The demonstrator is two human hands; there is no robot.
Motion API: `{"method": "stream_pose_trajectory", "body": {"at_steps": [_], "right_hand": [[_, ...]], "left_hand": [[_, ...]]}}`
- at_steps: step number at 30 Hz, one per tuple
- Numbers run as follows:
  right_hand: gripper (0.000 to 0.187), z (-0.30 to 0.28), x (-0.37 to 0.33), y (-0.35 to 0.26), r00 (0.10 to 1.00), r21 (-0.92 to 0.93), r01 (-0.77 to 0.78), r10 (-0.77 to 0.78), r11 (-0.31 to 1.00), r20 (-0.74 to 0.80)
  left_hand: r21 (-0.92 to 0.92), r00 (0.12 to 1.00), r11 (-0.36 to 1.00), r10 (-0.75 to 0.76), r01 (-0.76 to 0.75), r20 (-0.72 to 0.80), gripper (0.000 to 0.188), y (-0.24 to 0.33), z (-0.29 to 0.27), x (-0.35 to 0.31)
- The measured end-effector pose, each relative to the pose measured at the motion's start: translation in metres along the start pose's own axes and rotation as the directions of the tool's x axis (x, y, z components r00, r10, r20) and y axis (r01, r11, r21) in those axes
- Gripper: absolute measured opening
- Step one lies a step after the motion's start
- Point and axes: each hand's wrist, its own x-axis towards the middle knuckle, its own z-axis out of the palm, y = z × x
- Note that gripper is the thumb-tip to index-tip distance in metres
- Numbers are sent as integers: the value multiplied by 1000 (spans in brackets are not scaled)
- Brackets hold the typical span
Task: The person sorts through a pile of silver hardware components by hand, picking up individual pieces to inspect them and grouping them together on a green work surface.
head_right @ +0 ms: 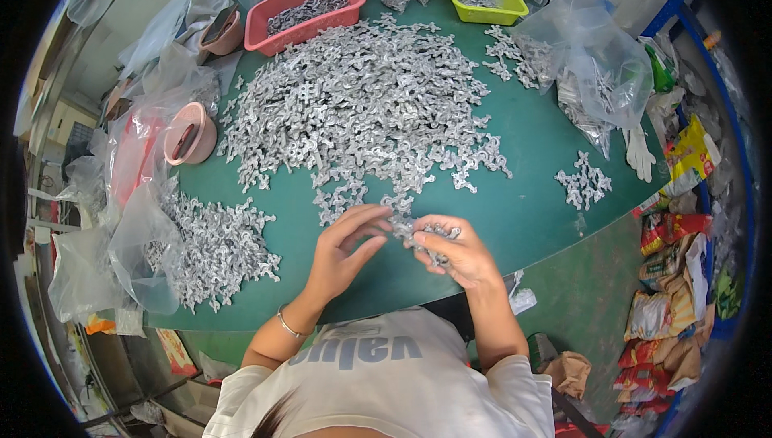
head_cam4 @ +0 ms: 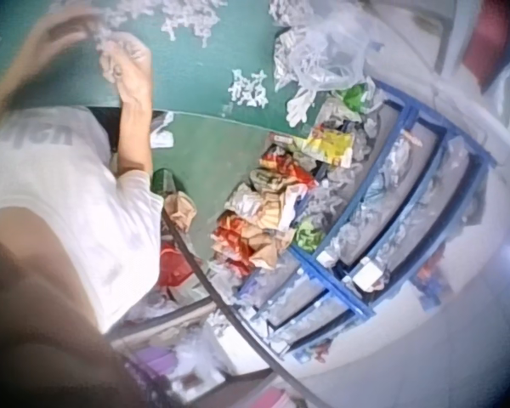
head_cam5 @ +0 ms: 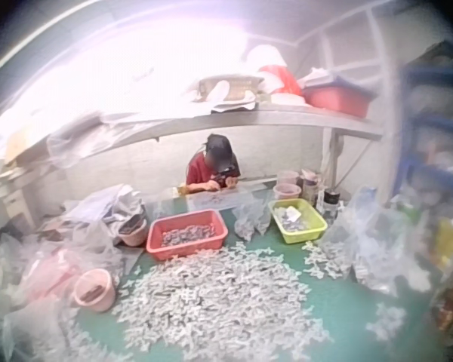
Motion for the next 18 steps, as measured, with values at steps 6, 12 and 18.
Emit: {"method": "stream_pose_trajectory", "body": {"at_steps": [6, 12, 18], "right_hand": [[15, 14, -6, -4, 998, 104, 22, -28, 994, 63], [12, 28, -17, -1, 953, -254, 284, -302, 924, -35], [13, 39, -28, -3, 882, -475, 380, -466, 794, -73]], "left_hand": [[-356, 994, 930, -107, 94, -18, 19, 0, 1, 2], [-443, 970, 876, -237, 190, -54, 17, 6, 0, -4], [-557, 962, 796, -272, 236, 20, 18, 9, -1, -7]]}}
